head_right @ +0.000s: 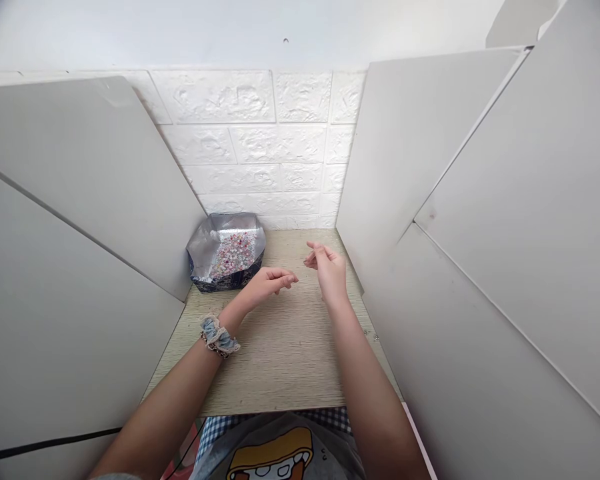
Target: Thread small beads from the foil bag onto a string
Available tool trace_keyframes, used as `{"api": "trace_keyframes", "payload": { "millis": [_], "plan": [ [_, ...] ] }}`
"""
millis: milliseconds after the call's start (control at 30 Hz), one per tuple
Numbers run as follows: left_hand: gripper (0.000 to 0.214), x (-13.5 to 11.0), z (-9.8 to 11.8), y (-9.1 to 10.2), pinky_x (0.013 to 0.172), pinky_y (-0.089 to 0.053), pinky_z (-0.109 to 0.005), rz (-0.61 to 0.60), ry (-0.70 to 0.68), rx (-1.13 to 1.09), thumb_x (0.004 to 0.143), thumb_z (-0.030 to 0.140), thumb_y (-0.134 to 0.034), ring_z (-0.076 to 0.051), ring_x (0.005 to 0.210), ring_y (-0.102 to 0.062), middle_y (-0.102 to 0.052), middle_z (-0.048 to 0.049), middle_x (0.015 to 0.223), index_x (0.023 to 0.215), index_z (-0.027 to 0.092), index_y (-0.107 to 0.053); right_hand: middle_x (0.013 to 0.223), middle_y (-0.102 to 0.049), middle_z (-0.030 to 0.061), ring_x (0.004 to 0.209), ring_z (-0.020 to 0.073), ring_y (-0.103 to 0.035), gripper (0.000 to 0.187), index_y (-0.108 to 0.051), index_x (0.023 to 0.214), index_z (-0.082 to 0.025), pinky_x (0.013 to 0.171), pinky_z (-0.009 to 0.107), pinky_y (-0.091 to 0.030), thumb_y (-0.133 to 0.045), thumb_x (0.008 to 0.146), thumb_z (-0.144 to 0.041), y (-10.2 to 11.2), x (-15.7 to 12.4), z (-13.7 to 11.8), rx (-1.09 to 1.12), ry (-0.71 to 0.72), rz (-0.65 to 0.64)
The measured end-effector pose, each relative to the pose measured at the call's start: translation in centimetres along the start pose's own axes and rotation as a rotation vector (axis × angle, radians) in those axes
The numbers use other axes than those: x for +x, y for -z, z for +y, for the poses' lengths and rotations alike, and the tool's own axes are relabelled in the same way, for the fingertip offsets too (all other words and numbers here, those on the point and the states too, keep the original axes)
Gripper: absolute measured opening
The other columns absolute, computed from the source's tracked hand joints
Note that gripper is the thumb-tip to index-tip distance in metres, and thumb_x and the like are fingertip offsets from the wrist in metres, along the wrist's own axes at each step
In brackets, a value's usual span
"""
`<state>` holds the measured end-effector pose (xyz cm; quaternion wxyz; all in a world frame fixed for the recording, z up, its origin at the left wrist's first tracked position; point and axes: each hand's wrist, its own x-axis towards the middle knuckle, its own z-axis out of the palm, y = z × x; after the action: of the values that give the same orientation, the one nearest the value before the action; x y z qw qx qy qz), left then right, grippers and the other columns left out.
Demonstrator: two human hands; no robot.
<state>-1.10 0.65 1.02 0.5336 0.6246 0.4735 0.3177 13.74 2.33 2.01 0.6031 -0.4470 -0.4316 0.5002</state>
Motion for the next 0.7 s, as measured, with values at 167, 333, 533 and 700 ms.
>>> {"api": "trace_keyframes", "payload": {
  "millis": [167,333,533,700],
  "plan": [
    [0.036,0.0,0.0,-0.1,0.051,-0.033,-0.019,0.004,0.006,-0.044,0.070,0.045,-0.053,-0.012,0.069,-0.052,-0.060,-0.0059,0.075,0.080,0.012,-0.063,0.078,-0.056,0.0029,0.043,0.0029,-0.036,0.033,-0.058,0.084,-0.013,0.036,0.018,-0.028,-0.056,0.068,-0.043,0.5,0.3,-0.2,0.155,-0.113,0.080],
    [0.031,0.0,0.1,0.0,0.048,-0.030,-0.019,0.099,-0.071,-0.208,0.072,0.042,-0.052,-0.006,0.045,-0.040,-0.043,0.0032,0.046,0.071,0.012,-0.057,0.097,-0.052,0.0071,0.063,0.0073,-0.050,0.043,-0.048,0.111,-0.014,0.054,0.019,-0.043,-0.046,0.072,-0.033,0.9,0.8,0.7,0.039,-0.051,0.146],
    [0.026,-0.1,0.3,0.5,0.041,-0.025,-0.019,0.234,-0.100,-0.384,0.072,0.040,-0.050,-0.004,0.036,-0.023,-0.025,0.0085,0.039,0.074,0.014,-0.052,0.116,-0.040,0.0092,0.076,0.0125,-0.050,0.050,-0.042,0.117,-0.020,0.071,0.028,-0.043,-0.035,0.068,-0.017,1.2,0.6,1.1,-0.536,0.104,0.211],
    [0.026,-0.3,0.6,0.5,0.043,-0.023,-0.020,0.350,-0.093,-0.133,0.074,0.039,-0.046,-0.006,0.041,-0.028,-0.032,0.0058,0.043,0.071,0.015,-0.054,0.093,-0.051,0.0063,0.070,0.0139,-0.048,0.044,-0.053,0.108,-0.019,0.068,0.027,-0.039,-0.036,0.068,-0.014,0.2,-0.4,0.9,-0.846,0.237,-0.032]
  ]
}}
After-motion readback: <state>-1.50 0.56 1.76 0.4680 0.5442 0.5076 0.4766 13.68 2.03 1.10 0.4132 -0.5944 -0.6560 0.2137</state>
